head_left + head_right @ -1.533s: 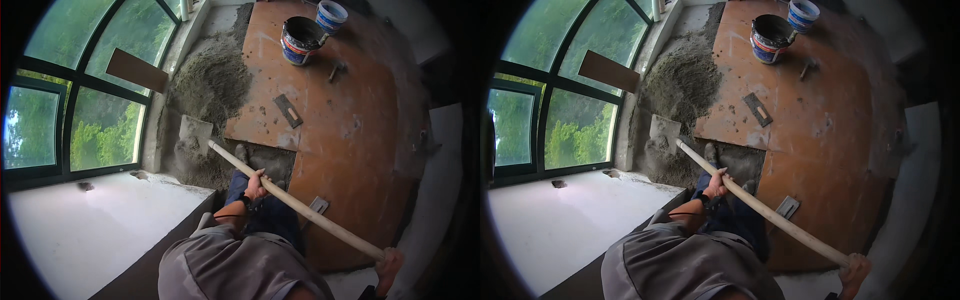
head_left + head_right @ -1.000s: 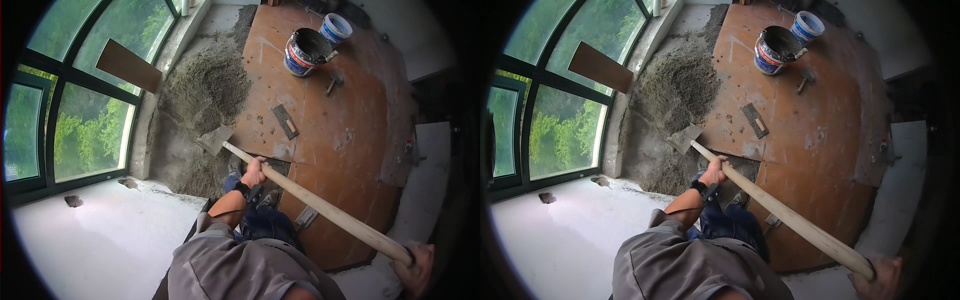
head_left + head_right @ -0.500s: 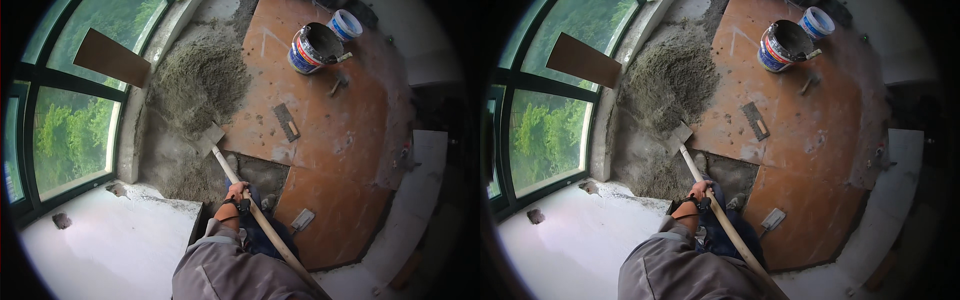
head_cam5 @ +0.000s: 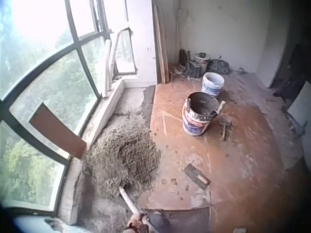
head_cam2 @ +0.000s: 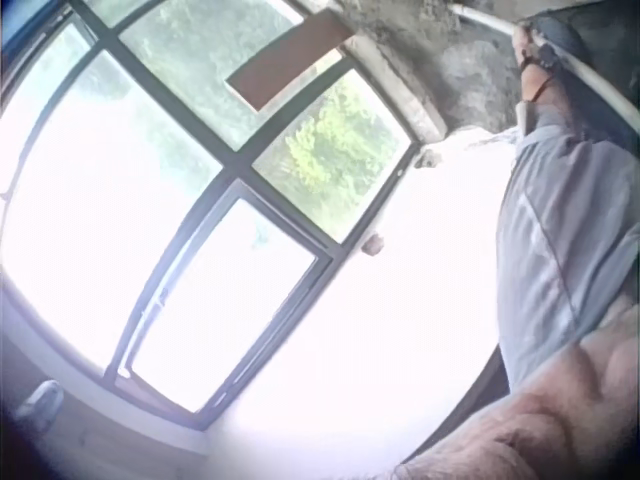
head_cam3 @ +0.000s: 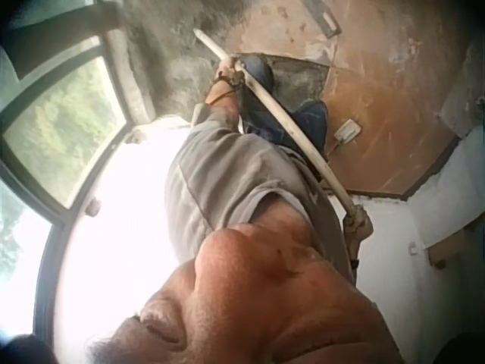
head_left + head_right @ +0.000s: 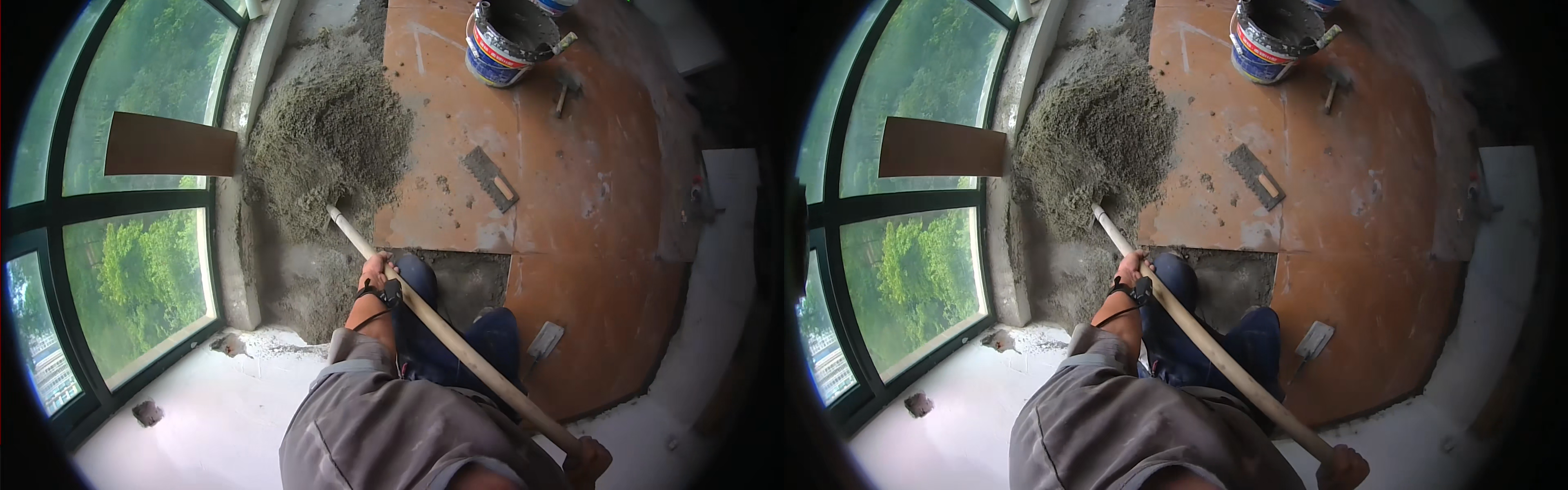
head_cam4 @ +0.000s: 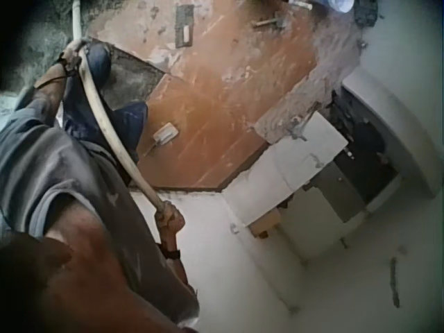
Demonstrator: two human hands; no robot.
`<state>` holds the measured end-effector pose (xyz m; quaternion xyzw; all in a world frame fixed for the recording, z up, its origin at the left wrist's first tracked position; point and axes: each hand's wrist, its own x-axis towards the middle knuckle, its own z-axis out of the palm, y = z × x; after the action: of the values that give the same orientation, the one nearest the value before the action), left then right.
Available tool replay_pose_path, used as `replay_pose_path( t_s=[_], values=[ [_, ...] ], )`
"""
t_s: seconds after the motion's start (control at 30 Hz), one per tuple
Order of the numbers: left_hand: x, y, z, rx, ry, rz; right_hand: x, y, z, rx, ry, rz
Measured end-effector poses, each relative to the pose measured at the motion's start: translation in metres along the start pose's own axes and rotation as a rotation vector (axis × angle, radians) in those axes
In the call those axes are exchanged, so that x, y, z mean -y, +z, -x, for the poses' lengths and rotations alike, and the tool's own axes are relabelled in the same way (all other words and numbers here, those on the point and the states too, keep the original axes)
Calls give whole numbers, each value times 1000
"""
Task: Spreading and leveling mortar on a floor using a shovel and long board.
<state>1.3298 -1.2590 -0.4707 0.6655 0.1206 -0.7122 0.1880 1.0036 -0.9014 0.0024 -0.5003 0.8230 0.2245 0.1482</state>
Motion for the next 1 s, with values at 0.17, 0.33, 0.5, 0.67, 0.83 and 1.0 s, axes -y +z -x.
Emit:
replay_pose_path(
  t_s=[0.17,0.33,0.5,0.67,0.83,1.0],
  values=[
    [25,1,34,-18,77,45,-42,22,13,-73,-144,15],
    [73,11,83,38,42,228,-122,52,-4,-535,-469,-22],
    [127,25,140,176,53,529,-221,28,-17,-495,-432,132],
    [192,4,158,244,112,610,-224,-23,-28,-540,-305,300],
    [261,-9,187,185,32,713,-284,9,-9,-637,-404,211],
    [286,21,203,35,21,486,-348,45,23,-330,-186,-232]
  ],
)
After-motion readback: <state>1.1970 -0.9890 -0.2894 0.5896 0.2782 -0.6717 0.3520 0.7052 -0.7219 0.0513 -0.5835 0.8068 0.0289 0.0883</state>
